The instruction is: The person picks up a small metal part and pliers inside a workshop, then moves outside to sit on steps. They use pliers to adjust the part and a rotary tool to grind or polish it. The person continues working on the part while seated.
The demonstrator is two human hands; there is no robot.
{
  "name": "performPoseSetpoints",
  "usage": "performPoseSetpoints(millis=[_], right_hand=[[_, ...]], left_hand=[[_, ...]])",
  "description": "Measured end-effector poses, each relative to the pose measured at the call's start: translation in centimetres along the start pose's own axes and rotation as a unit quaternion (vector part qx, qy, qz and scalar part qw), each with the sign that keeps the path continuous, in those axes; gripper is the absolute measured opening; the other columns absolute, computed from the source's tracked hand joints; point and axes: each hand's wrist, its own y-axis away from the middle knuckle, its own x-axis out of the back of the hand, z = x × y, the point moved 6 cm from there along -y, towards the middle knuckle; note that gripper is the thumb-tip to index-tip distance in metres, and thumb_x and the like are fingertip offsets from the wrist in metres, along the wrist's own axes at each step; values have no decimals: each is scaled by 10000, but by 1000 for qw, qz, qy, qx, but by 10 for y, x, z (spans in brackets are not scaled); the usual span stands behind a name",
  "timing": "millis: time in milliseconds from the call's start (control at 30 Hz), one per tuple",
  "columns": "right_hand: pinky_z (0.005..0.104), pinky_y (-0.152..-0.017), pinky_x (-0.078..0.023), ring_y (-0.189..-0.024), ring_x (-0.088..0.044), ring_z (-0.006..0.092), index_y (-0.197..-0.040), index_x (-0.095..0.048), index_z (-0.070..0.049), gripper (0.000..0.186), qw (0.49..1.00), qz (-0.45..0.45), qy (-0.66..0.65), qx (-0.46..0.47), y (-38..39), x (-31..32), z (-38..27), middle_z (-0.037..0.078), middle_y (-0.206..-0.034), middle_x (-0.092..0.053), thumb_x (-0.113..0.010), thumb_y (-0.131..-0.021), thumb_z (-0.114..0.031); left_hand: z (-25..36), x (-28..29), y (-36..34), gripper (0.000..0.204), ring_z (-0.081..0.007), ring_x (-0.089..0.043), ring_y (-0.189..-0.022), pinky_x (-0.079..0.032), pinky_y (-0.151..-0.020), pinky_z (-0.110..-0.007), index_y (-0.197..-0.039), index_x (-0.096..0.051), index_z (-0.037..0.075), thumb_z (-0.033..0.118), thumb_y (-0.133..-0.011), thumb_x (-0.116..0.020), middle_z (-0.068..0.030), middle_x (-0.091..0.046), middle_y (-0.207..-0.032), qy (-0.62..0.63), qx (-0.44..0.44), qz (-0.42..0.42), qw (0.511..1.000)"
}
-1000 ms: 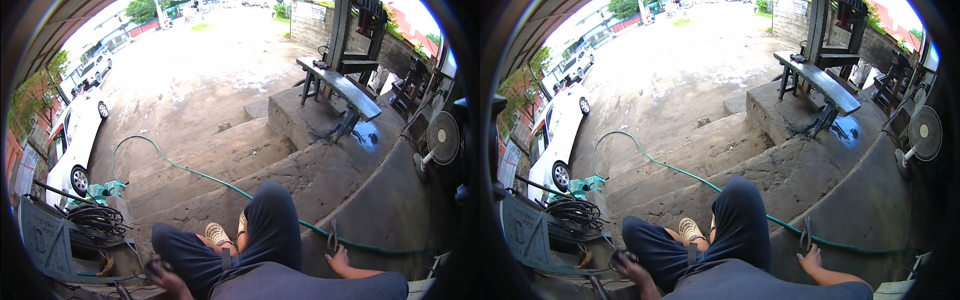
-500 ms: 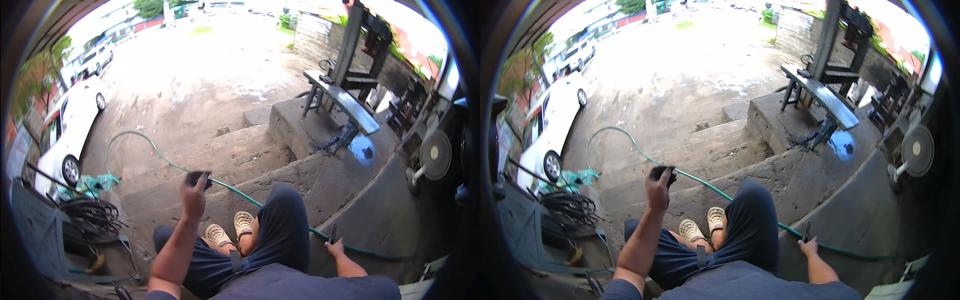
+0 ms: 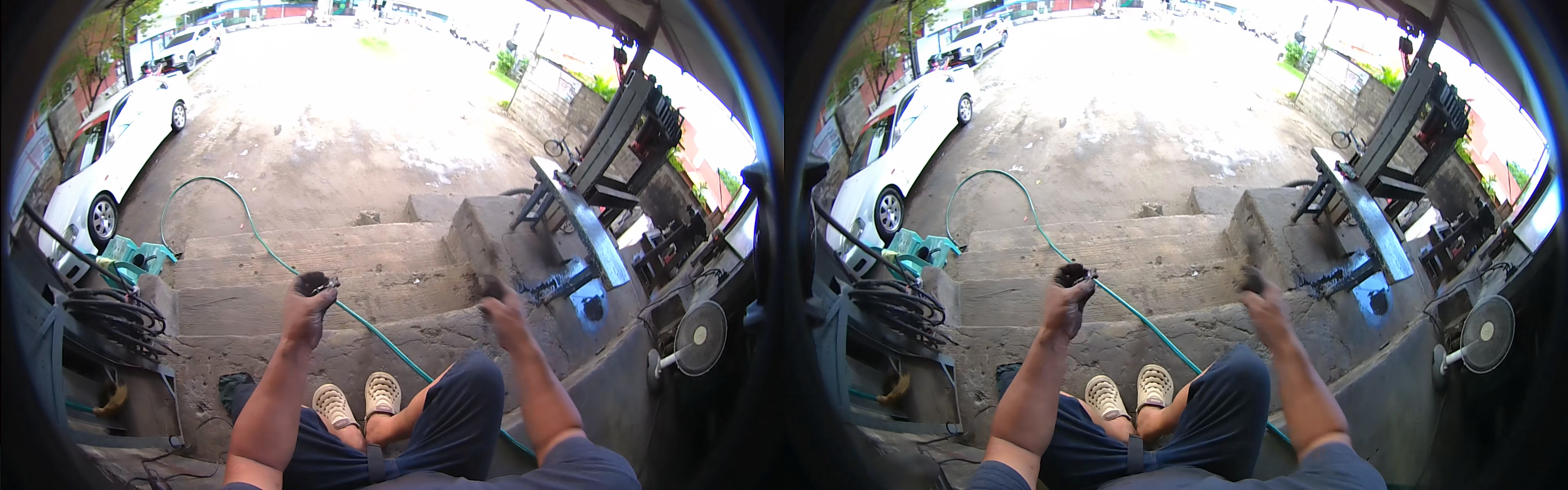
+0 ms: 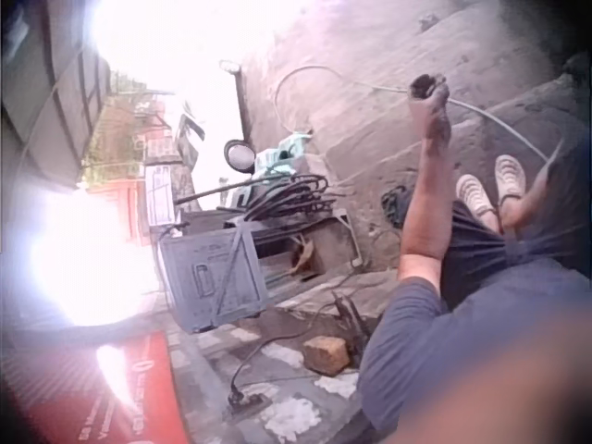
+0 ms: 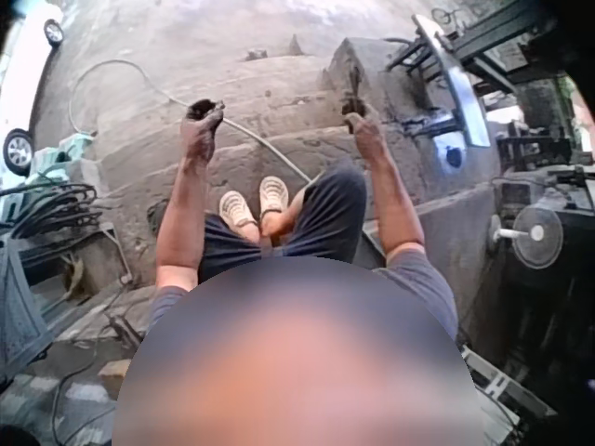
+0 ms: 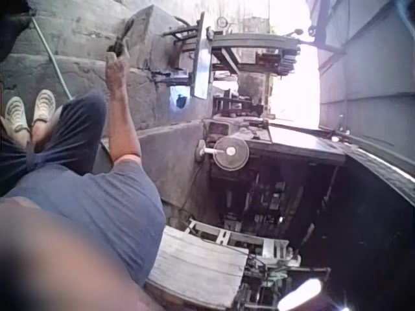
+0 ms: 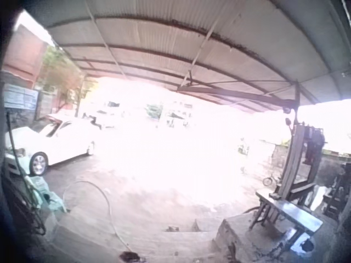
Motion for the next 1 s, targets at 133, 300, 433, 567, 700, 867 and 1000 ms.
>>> performPoseSetpoints(millis=[133, 300, 433, 567, 700, 867, 1000], right_hand=[[309, -734, -529, -818, -613, 133, -1317, -674, 23, 401, 988, -149, -33, 8, -36, -161, -42, 36, -989, -694, -739, -965, -158], [326, -767, -535, -869, -635, 144, -1231, -666, -9, 388, 976, -205, -61, -29, -28, -222, -7, 52, -976, -694, -852, -976, -234], [306, -678, -516, -825, -631, 122, -1270, -636, -34, 381, 938, -240, -214, -131, -29, -226, 27, 46, -976, -695, -843, -990, -187], [315, -650, -523, -797, -641, 135, -1238, -631, -22, 341, 927, -198, -292, -128, -32, -223, 37, 52, -972, -694, -833, -998, -156], [293, -600, -499, -752, -607, 102, -1142, -633, -26, 287, 921, -207, -300, -135, -29, -219, 37, 13, -904, -653, -848, -979, -123], [301, -589, -510, -745, -618, 127, -1110, -644, -44, 281, 893, -209, -379, -123, -28, -218, 26, 20, -873, -637, -865, -964, -137], [324, -680, -556, -802, -680, 157, -1180, -657, -9, 275, 907, -195, -330, -175, -24, -222, 25, 54, -948, -707, -808, -1009, -163]], left_hand=[[-7, 7, 3, 404, -163, -725, -1030, -596, -887, -289, -1279, -657, -3, -92, -904, -774, -90, -759, -1128, -174, -44, -44, 983], [-19, 5, 4, 351, -123, -728, -951, -599, -843, -288, -1231, -707, 15, -75, -902, -792, -71, -793, -1078, -376, -26, -79, 923], [-37, -17, 0, 357, -136, -744, -934, -610, -842, -306, -1210, -732, 45, -56, -880, -822, -76, -795, -1071, -445, -50, -133, 884], [-50, -28, -1, 335, -143, -760, -958, -613, -862, -302, -1180, -745, 35, -83, -876, -821, -80, -792, -1081, -427, -59, -138, 892], [-51, -31, 8, 332, -132, -756, -989, -612, -892, -296, -1202, -734, 10, -93, -895, -809, -77, -792, -1084, -380, -67, -143, 912], [-51, -30, 13, 339, -138, -752, -989, -607, -893, -294, -1210, -735, -3, -57, -891, -835, -90, -796, -1093, -325, -35, -97, 940], [-51, -13, 2, 253, -174, -753, -978, -619, -892, -322, -1224, -740, -54, 28, -987, -770, -121, -793, -1111, -227, 42, -48, 972]])
